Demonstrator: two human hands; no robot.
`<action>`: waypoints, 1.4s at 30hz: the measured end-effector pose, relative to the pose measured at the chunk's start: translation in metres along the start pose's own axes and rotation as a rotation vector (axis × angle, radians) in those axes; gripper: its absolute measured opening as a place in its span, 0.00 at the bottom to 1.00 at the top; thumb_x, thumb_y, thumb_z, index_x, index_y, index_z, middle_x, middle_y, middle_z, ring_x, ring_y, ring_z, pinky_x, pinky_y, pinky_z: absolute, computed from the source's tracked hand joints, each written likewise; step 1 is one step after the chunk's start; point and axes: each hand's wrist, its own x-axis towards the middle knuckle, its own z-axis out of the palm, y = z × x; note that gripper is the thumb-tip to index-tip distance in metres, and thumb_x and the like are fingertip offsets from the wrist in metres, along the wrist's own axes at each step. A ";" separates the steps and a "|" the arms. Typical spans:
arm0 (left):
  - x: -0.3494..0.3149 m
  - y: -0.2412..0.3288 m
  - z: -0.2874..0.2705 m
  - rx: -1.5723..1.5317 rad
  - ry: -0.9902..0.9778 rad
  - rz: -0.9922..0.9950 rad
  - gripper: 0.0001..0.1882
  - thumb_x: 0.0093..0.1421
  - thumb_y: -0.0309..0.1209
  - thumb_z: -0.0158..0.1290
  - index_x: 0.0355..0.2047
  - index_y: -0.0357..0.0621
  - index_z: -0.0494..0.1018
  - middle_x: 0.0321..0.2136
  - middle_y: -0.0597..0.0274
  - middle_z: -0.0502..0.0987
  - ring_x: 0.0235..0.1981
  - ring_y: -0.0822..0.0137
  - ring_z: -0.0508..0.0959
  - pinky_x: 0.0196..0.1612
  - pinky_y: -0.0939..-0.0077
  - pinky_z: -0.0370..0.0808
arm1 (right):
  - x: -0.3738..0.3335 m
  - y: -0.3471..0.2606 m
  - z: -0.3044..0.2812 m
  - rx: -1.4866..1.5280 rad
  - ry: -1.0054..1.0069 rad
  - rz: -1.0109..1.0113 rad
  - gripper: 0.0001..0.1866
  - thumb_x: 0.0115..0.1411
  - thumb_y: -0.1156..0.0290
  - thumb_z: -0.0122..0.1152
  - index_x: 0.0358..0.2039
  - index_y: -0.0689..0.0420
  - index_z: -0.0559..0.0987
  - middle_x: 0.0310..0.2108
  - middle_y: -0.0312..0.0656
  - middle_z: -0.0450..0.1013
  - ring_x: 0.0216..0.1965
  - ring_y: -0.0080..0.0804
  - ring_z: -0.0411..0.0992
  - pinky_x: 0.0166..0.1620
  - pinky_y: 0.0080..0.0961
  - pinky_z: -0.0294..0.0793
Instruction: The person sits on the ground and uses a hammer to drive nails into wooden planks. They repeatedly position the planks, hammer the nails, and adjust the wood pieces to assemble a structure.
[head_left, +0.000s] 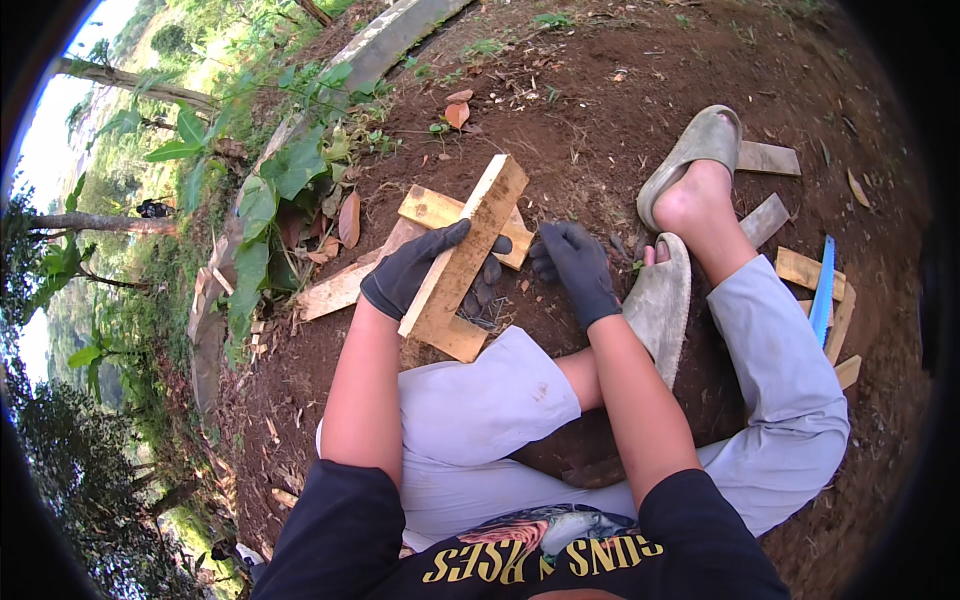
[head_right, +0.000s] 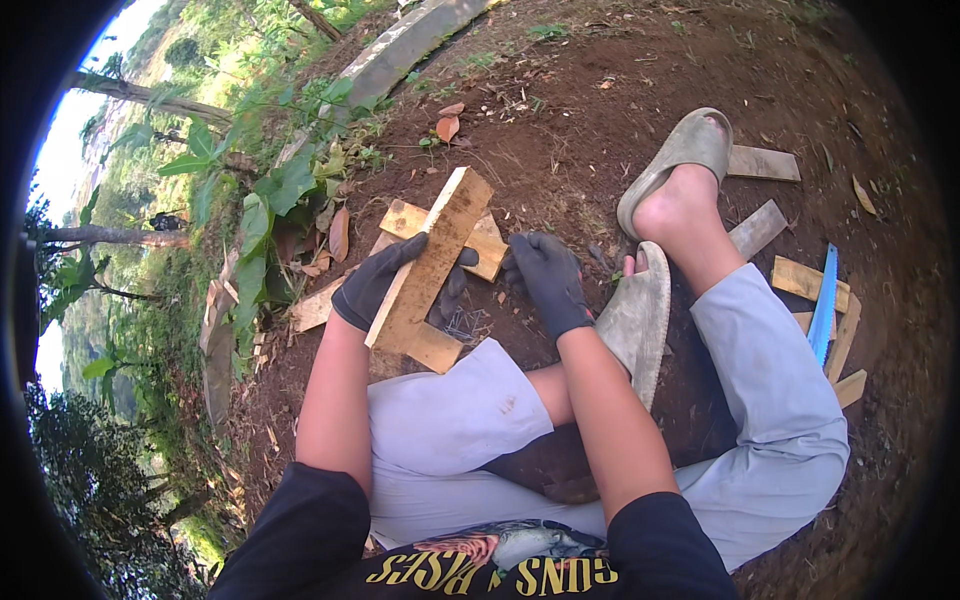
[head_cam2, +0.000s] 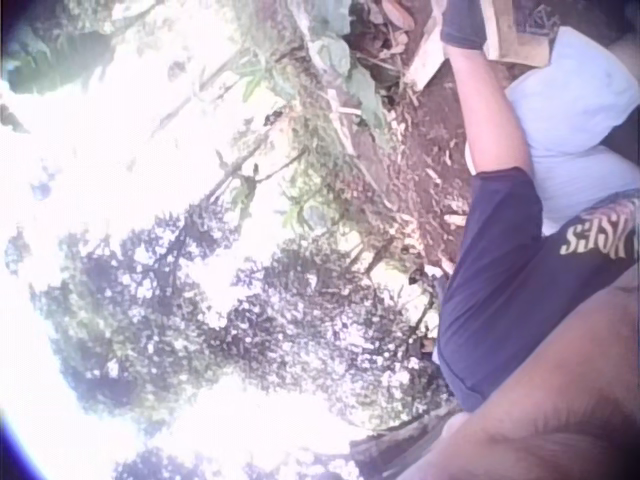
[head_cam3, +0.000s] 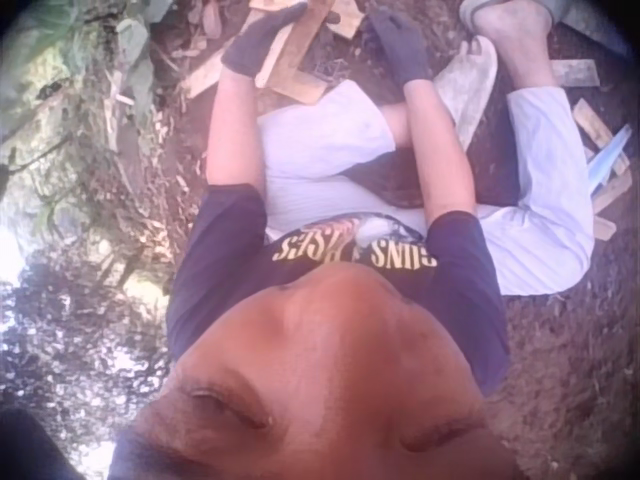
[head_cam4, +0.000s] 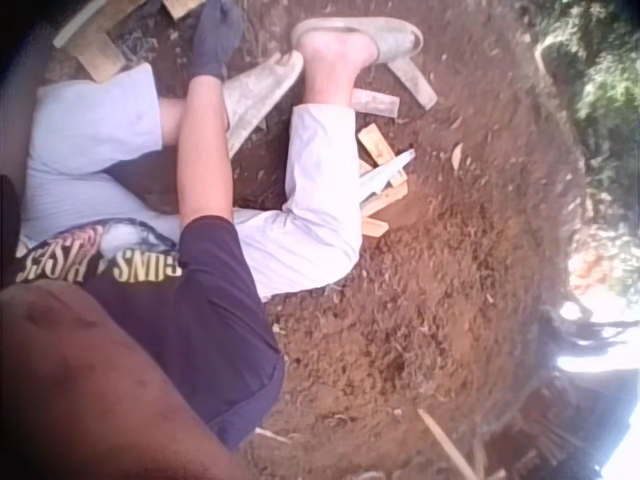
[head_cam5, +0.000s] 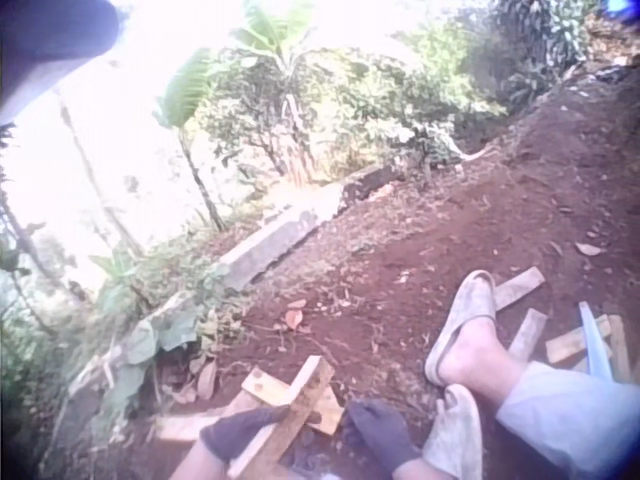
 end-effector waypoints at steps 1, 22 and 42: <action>0.002 0.003 0.001 0.048 0.010 -0.019 0.38 0.69 0.56 0.58 0.63 0.32 0.73 0.42 0.50 0.83 0.36 0.64 0.85 0.41 0.70 0.83 | 0.000 0.000 0.000 -0.011 0.006 0.001 0.19 0.74 0.57 0.63 0.45 0.63 0.82 0.35 0.44 0.84 0.30 0.28 0.82 0.35 0.26 0.81; 0.026 -0.009 0.023 1.453 0.420 -0.408 0.50 0.54 0.62 0.65 0.69 0.42 0.71 0.60 0.45 0.81 0.60 0.49 0.82 0.63 0.58 0.77 | -0.004 0.007 0.007 -0.960 -0.020 -0.373 0.41 0.54 0.53 0.78 0.66 0.54 0.77 0.63 0.56 0.73 0.65 0.55 0.72 0.65 0.48 0.74; 0.030 -0.012 -0.001 1.482 0.503 -0.494 0.47 0.55 0.65 0.65 0.66 0.46 0.75 0.59 0.47 0.82 0.58 0.51 0.83 0.60 0.58 0.78 | 0.001 -0.008 0.049 -0.977 0.037 -0.383 0.37 0.47 0.50 0.79 0.56 0.55 0.83 0.56 0.52 0.75 0.59 0.50 0.76 0.60 0.46 0.78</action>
